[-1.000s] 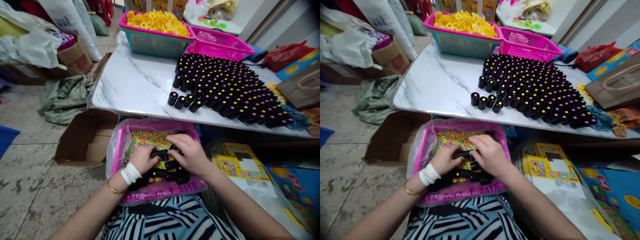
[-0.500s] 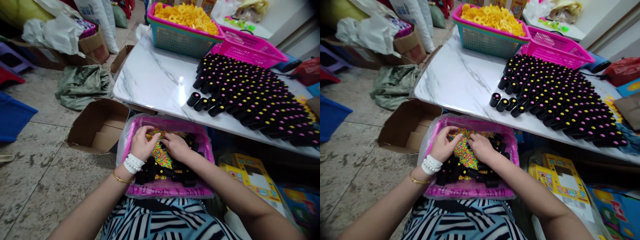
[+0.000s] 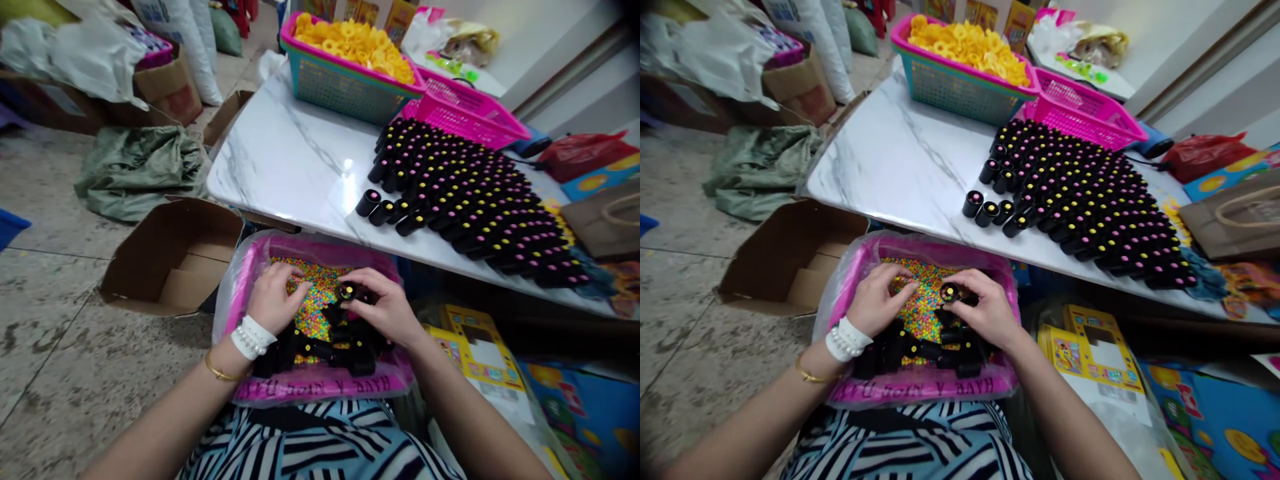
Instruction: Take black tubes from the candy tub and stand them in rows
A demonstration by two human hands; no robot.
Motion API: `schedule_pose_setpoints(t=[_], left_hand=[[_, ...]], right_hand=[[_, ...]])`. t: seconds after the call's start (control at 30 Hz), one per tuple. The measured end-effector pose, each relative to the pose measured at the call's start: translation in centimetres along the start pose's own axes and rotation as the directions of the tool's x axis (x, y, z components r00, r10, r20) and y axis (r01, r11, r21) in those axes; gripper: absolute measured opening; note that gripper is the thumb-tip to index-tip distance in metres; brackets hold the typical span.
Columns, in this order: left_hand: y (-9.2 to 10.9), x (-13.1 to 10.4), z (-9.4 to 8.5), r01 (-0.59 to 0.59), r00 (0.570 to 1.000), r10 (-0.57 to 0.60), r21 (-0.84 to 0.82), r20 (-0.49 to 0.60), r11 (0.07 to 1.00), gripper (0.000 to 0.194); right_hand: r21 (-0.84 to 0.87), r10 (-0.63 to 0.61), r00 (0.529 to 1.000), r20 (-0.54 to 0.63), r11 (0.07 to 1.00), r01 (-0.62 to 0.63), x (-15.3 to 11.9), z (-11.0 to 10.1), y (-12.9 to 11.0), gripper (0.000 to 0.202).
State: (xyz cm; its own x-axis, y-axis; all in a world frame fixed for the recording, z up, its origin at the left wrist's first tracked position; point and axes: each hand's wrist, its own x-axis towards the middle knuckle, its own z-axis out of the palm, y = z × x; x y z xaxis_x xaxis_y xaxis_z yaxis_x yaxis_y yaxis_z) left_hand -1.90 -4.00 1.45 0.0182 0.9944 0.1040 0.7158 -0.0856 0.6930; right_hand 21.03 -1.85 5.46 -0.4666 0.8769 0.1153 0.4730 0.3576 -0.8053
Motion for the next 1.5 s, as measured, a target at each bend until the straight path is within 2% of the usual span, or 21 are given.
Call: schedule_pose_setpoints(t=[0.07,0.1,0.2,0.27,0.3,0.33,0.47,0.57,0.67,0.7,0.77,0.83,0.87,0.9,0.97,1.03,1.13,1.3,1.4,1.43,1.5], left_hand=[[-0.1,0.0,0.2,-0.004,0.998,-0.006,0.147,0.065,0.989,0.026],[-0.2,-0.1,0.3,0.000,0.996,-0.017,0.197,0.085,0.980,0.028],[-0.1,-0.2,0.0,-0.022,0.993,0.002,0.167,0.122,0.986,0.033],[0.1,-0.6,-0.5,-0.058,0.983,0.041,0.089,0.177,0.994,0.035],[0.3,-1.0,-0.8,-0.070,0.976,0.052,0.079,0.213,0.994,0.036],[0.5,-1.4,-1.2,-0.079,0.967,0.052,0.097,0.249,0.992,0.038],[1.3,-3.3,-2.7,-0.143,0.933,0.036,0.276,0.359,0.950,0.043],[1.5,-4.3,-3.3,-0.208,0.894,0.059,0.295,0.444,0.933,0.043],[1.1,-4.8,-3.6,-0.236,0.868,0.077,0.271,0.490,0.933,0.043],[1.1,-5.0,-3.7,-0.240,0.863,0.081,0.264,0.498,0.934,0.043],[1.2,-5.1,-3.6,-0.242,0.858,0.086,0.251,0.507,0.937,0.038],[1.7,-5.1,-3.4,-0.235,0.854,0.078,0.248,0.515,0.940,0.033],[2.1,-4.9,-3.3,-0.234,0.850,0.073,0.248,0.522,0.940,0.032],[2.5,-4.8,-3.2,-0.235,0.846,0.071,0.250,0.528,0.939,0.031],[2.9,-4.4,-2.8,-0.243,0.849,0.079,0.254,0.522,0.936,0.032],[2.7,-4.0,-2.3,-0.247,0.866,0.097,0.251,0.491,0.936,0.037],[1.5,-3.9,-1.7,-0.219,0.882,0.090,0.233,0.462,0.947,0.041],[0.1,-4.3,-1.4,-0.217,0.878,0.085,0.234,0.471,0.948,0.044],[0.1,-4.4,-1.5,-0.213,0.879,0.075,0.246,0.471,0.946,0.047],[0.1,-4.5,-1.6,-0.211,0.880,0.073,0.248,0.468,0.946,0.047],[0.1,-4.6,-1.6,-0.212,0.886,0.081,0.244,0.457,0.946,0.045]], right_hand=[[-0.100,-0.050,0.981,-0.189,0.994,0.032,-0.6,-1.7,-0.8,0.030],[-0.151,-0.074,0.955,-0.289,0.988,0.031,-0.9,-2.6,-0.9,0.030],[-0.296,-0.118,0.808,-0.578,0.952,-0.073,-1.2,-5.2,-0.4,0.032],[-0.362,-0.125,0.706,-0.697,0.911,-0.196,-0.8,-6.5,0.5,0.034],[-0.381,-0.122,0.679,-0.724,0.891,-0.246,-0.4,-7.1,1.0,0.034],[-0.402,-0.117,0.680,-0.724,0.873,-0.277,0.2,-7.6,1.4,0.033],[-0.523,-0.135,0.755,-0.642,0.797,-0.302,1.8,-8.7,2.7,0.028],[-0.540,-0.167,0.725,-0.668,0.778,-0.319,1.0,-8.3,2.9,0.036],[-0.487,-0.172,0.690,-0.703,0.823,-0.292,-1.2,-6.7,2.1,0.033],[-0.471,-0.165,0.710,-0.684,0.844,-0.258,-2.1,-5.9,1.6,0.029],[-0.461,-0.151,0.830,-0.537,0.877,-0.139,-3.3,-3.8,0.6,0.023],[-0.493,-0.120,0.960,-0.252,0.870,-0.021,-3.7,-1.3,-0.2,0.021],[-0.535,-0.085,0.992,-0.098,0.845,0.019,-3.5,0.0,-0.3,0.022],[-0.586,-0.037,0.999,0.039,0.809,0.053,-3.2,1.1,-0.3,0.022],[-0.667,0.055,0.971,0.233,0.736,0.119,-2.3,2.9,0.0,0.020],[-0.678,0.068,0.932,0.357,0.705,0.208,-1.3,3.9,0.4,0.016],[-0.657,0.013,0.891,0.453,0.681,0.324,0.0,4.2,1.0,0.012],[-0.653,0.002,0.836,0.549,0.624,0.428,1.5,4.9,1.5,0.015],[-0.524,-0.043,0.787,0.615,0.723,0.449,1.7,5.4,1.6,0.015],[-0.464,-0.065,0.792,0.607,0.781,0.419,1.6,5.2,1.7,0.016],[-0.335,-0.088,0.852,0.517,0.895,0.296,1.4,4.3,1.8,0.024]])
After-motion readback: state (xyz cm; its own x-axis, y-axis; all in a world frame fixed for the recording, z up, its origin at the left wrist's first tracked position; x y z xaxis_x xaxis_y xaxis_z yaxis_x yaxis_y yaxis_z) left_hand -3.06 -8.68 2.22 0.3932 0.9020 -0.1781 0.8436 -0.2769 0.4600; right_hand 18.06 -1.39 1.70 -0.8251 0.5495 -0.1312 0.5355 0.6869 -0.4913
